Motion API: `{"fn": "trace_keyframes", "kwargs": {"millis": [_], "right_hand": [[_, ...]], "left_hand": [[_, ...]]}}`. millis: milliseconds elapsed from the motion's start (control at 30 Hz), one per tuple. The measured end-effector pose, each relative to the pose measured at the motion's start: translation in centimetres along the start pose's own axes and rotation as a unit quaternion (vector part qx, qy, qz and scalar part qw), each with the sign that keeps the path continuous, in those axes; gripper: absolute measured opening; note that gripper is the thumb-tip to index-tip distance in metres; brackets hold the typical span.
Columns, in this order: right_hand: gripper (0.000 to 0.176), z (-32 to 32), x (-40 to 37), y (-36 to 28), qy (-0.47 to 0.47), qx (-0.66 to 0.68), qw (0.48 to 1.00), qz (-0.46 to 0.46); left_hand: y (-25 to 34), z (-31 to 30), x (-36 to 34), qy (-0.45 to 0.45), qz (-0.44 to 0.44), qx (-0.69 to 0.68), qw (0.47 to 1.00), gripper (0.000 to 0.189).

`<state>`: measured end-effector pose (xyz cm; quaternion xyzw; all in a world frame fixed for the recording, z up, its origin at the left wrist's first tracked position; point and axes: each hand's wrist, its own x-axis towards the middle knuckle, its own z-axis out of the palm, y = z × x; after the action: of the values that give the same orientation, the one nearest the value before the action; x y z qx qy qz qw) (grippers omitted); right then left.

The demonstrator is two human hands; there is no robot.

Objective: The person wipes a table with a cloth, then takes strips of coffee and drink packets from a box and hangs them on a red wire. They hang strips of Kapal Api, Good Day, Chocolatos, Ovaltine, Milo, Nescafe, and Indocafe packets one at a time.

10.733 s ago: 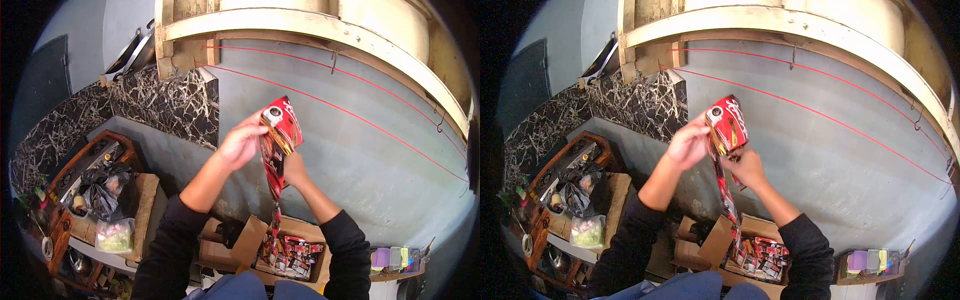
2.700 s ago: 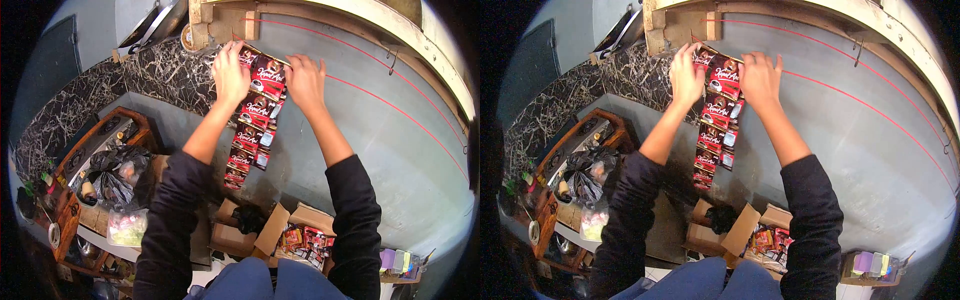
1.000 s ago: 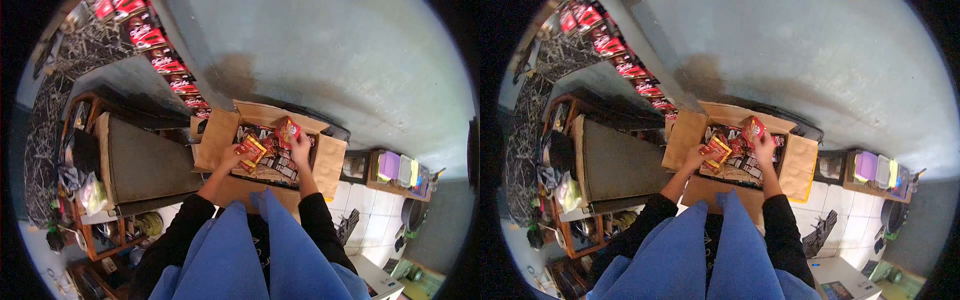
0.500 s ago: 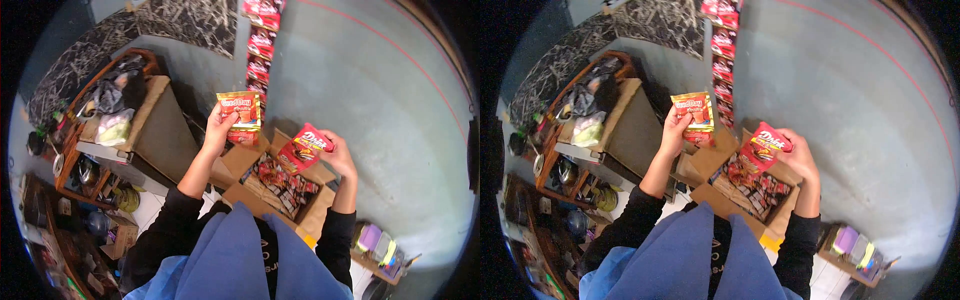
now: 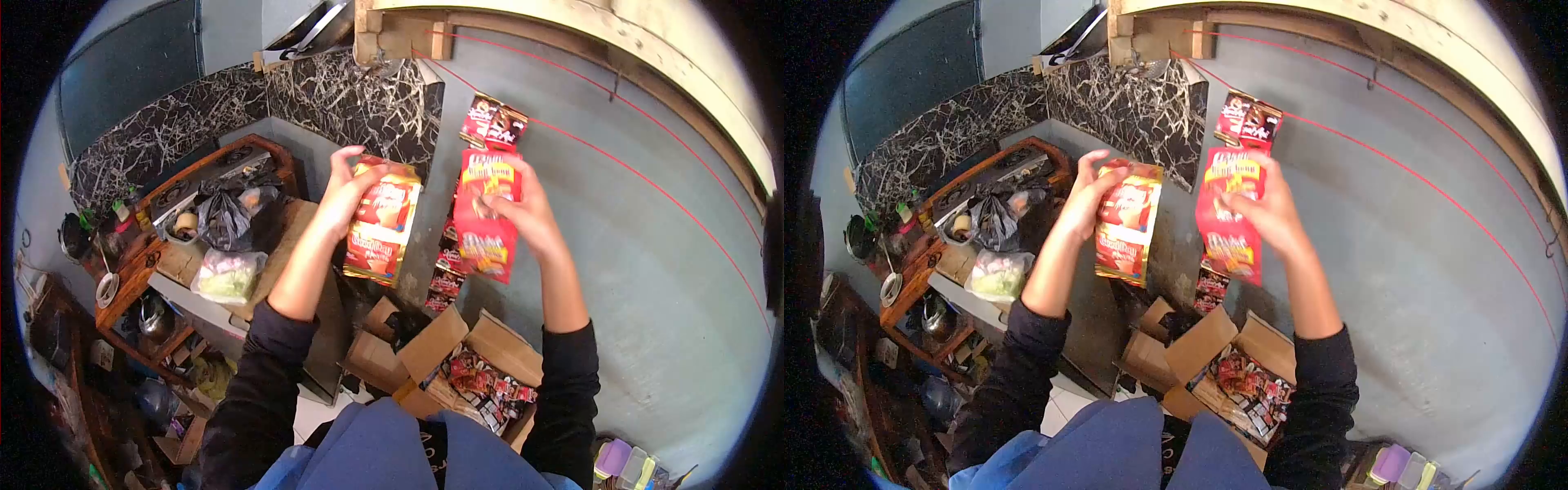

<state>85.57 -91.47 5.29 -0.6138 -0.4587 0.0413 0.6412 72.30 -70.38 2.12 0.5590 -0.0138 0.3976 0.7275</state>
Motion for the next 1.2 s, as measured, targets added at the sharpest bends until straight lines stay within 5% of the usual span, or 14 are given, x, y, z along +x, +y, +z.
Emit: {"fn": "trace_keyframes", "kwargs": {"millis": [100, 167, 300, 400, 433, 567, 633, 700, 767, 867, 933, 967, 1067, 1200], "right_hand": [[0.078, 0.3, 5.1, -1.7, -0.069, -0.044, 0.996, -0.032], [0.073, 1.7, 8.3, -3.0, -0.055, -0.081, 0.982, -0.161], [0.048, 2.6, 15.7, -4.6, 0.031, -0.083, 0.976, -0.197], [0.031, 2.2, 21.4, -3.9, 0.130, -0.125, 0.974, -0.136], [0.026, 2.2, 23.2, -3.2, 0.160, -0.048, 0.982, -0.093], [0.019, 3.0, 25.2, -2.3, 0.228, 0.084, 0.970, -0.013], [0.022, 4.3, 24.6, -3.0, 0.240, 0.035, 0.970, -0.025], [0.031, 5.9, 22.7, -3.8, 0.174, 0.062, 0.983, -0.014], [0.057, 6.8, 22.1, -3.7, 0.097, -0.005, 0.995, -0.002], [0.063, 7.3, 23.0, -2.9, 0.042, -0.105, 0.994, -0.012], [0.061, 6.8, 25.7, -1.5, 0.126, -0.312, 0.937, -0.095], [0.061, 6.4, 26.8, -1.3, 0.127, -0.310, 0.937, -0.095], [0.043, 7.0, 27.1, -1.8, 0.206, -0.654, 0.726, -0.053], [0.046, 7.3, 27.0, -1.7, 0.208, -0.715, 0.647, -0.165]], "left_hand": [[1.1, -1.7, 3.9, -0.141, 0.053, 0.021, 0.988, 0.059], [1.7, -1.8, 6.9, -0.149, 0.123, 0.054, 0.980, 0.057], [5.3, -0.9, 12.3, -0.192, 0.241, 0.139, 0.941, 0.052], [6.8, 0.1, 17.1, -0.197, 0.308, 0.167, 0.916, 0.046], [7.2, 0.4, 18.0, -0.201, 0.359, 0.170, 0.896, 0.045], [7.7, 0.4, 20.7, -0.215, 0.289, 0.208, 0.909, 0.037], [7.4, -0.2, 21.7, -0.222, 0.273, 0.199, 0.915, 0.038], [7.4, -1.4, 21.8, -0.218, 0.307, 0.172, 0.910, 0.038], [8.1, -2.6, 20.3, -0.228, 0.233, 0.160, 0.932, 0.038], [7.4, -4.2, 20.2, -0.248, 0.225, 0.106, 0.936, 0.039], [6.8, -4.9, 20.2, -0.273, 0.206, 0.095, 0.935, 0.038], [6.6, -5.2, 20.2, -0.295, 0.188, 0.086, 0.933, 0.038], [6.1, -5.6, 19.6, -0.310, 0.171, 0.074, 0.932, 0.040], [5.7, -5.9, 18.9, -0.328, 0.163, 0.067, 0.928, 0.039]]}}
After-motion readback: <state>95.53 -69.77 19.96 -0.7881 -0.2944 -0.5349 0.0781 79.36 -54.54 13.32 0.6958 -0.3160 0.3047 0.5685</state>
